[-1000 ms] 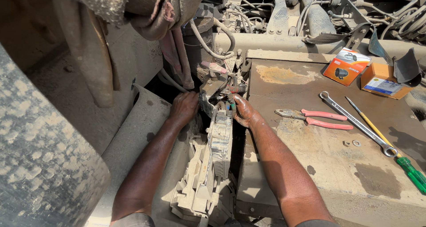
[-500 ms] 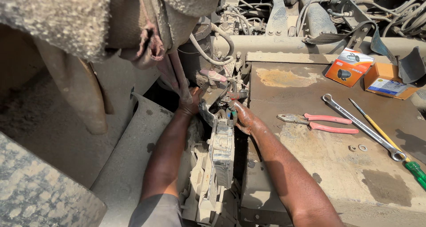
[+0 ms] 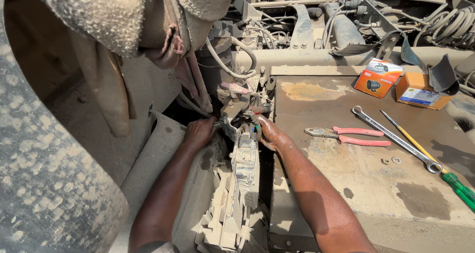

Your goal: The person works on the internal components of a truck, cleaning parts with a spray bottle and using a wrench to tighten or loosen bolts on a metal assembly.

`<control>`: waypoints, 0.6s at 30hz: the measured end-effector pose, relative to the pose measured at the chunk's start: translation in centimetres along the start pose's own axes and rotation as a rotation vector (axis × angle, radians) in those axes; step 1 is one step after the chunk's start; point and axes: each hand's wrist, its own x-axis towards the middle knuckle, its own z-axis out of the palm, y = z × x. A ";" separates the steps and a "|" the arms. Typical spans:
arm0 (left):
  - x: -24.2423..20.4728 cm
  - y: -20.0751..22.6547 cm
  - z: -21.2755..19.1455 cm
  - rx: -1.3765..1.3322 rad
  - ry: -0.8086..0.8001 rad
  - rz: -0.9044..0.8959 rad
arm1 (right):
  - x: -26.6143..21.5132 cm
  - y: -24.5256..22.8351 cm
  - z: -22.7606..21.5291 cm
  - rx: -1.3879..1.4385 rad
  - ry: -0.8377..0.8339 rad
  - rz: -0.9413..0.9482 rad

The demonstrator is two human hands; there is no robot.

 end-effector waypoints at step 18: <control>-4.8 1.7 -1.4 0.088 0.410 0.370 | -1.1 -0.6 1.0 0.072 -0.049 -0.025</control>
